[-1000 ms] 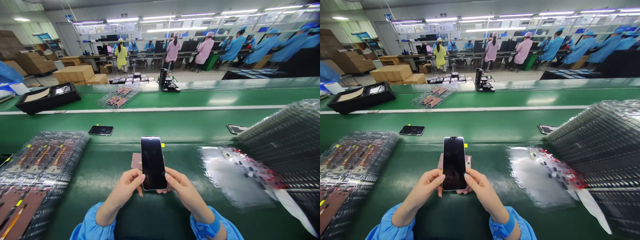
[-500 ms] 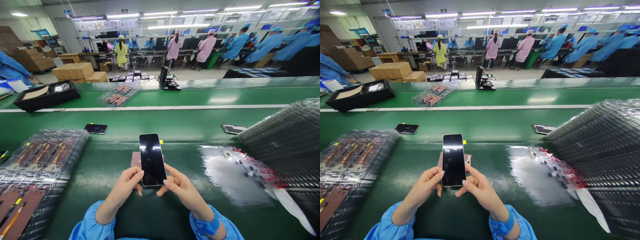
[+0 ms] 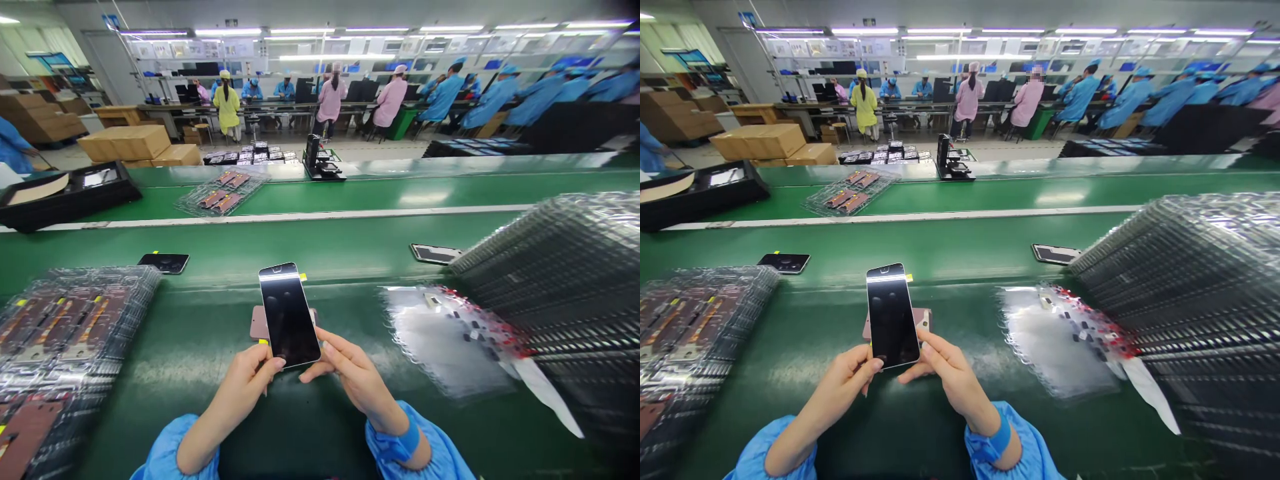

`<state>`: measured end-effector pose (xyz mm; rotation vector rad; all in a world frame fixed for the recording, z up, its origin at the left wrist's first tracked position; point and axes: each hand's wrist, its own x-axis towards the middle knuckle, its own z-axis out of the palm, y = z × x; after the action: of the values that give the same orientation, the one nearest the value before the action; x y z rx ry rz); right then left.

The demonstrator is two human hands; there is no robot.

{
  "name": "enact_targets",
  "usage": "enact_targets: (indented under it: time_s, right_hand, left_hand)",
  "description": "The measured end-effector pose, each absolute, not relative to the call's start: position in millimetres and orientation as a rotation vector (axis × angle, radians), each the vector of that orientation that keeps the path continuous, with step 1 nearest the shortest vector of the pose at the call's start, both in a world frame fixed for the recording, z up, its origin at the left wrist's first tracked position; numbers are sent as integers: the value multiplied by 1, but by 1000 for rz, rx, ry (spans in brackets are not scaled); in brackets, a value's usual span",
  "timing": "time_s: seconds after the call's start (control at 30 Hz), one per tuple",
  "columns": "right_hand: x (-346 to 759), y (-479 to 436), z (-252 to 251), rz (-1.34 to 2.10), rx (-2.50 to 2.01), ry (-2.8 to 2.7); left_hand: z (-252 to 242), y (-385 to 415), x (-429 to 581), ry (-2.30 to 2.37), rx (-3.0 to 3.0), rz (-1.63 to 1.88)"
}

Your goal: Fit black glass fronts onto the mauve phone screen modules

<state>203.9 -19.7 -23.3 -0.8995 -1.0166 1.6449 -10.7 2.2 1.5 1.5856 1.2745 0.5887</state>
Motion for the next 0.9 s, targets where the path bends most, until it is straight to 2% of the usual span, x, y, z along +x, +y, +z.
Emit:
enact_targets:
  time_s: [0.27, 0.43, 0.53, 0.6, 0.73, 0.9]
  right_hand:
    - [204, -18, -28, 1582, -997, -1052]
    - [200, -17, -39, 1667, -1051, -1092]
    - [196, -17, -48, 1684, -1163, -1069]
    - [195, -15, -56, 1575, -1240, -1021]
    - [202, -9, -69, 1419, -1291, -1049]
    - [214, -3, -80, 1444, -1331, -1130]
  left_hand:
    - [-7, 7, -14, 1087, 1366, 654]
    - [-1, 52, -25, 886, 962, 716]
    - [1, 96, -32, 977, 907, 720]
    - [-2, 127, -35, 1056, 917, 757]
    - [-7, 180, -40, 1285, 934, 977]
    - [1, 202, -71, 1572, 1050, 1183]
